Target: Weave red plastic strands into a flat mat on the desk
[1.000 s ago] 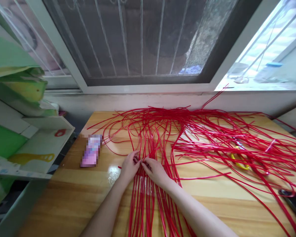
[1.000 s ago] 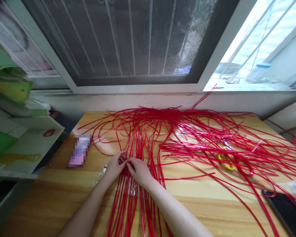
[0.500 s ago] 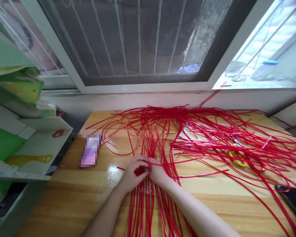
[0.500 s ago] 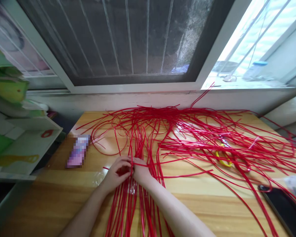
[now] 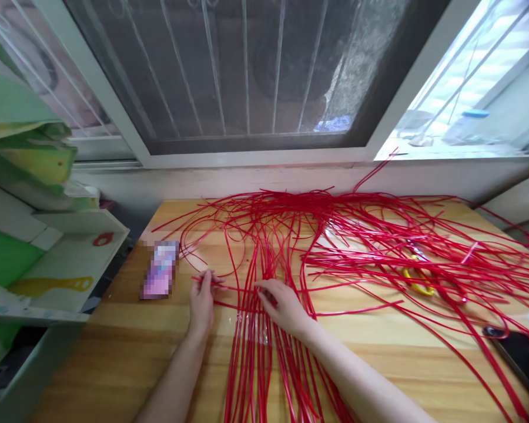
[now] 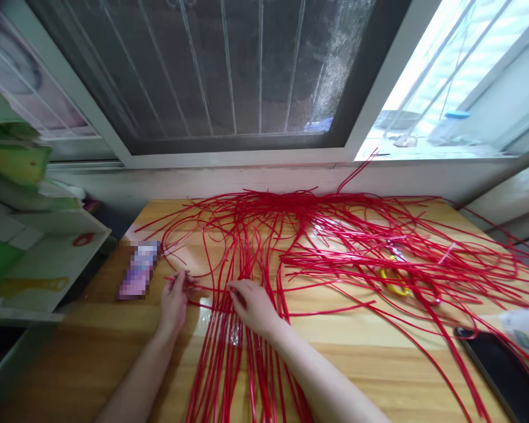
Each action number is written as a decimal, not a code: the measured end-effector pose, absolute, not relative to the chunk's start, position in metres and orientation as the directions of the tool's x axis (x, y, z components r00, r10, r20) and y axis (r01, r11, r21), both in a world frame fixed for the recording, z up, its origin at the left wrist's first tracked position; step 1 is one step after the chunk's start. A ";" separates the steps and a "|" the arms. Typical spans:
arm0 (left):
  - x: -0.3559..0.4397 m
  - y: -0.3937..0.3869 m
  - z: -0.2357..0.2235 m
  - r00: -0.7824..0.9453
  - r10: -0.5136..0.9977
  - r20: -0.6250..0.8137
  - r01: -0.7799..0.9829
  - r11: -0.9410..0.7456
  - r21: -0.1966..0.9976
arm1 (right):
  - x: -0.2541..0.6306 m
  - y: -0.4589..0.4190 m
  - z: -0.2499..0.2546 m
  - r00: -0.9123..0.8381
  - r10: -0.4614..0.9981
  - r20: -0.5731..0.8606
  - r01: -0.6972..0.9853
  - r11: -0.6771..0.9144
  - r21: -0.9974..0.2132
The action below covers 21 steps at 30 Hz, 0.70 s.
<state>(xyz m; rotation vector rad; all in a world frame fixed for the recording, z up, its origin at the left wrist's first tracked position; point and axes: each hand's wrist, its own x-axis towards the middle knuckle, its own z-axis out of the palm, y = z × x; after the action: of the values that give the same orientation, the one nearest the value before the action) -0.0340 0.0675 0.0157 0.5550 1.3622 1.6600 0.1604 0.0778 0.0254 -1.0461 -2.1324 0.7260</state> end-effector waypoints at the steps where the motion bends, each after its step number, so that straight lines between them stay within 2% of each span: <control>1: -0.040 0.068 0.016 -0.523 0.834 -0.177 -0.335 -0.010 0.942 | 0.170 0.079 0.029 -0.442 0.838 0.319 0.487 0.523 -0.700; 4: -0.057 0.065 0.018 -0.521 0.842 -0.138 -0.212 0.029 0.977 | 0.208 0.087 0.035 -0.316 0.903 0.292 0.611 0.429 -0.665; 9: -0.074 0.059 0.019 -0.499 0.857 -0.131 0.044 0.176 0.983 | 0.268 0.090 0.026 -0.159 0.971 0.177 0.835 0.228 -0.500; 16: -0.078 0.062 0.020 -0.565 0.823 -0.055 0.100 0.135 0.986 | 0.269 0.070 0.017 -0.098 0.972 0.215 0.915 0.174 -0.365; 21: -0.087 0.055 0.013 -0.464 0.884 -0.056 0.240 0.186 0.953 | 0.266 0.071 0.018 -0.088 0.966 0.243 0.949 0.156 -0.276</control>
<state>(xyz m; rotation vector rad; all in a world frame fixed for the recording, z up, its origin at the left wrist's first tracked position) -0.0871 0.0549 0.0133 1.0553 1.8290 1.2967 0.2657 0.0713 0.0177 -1.8292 -2.0765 0.0657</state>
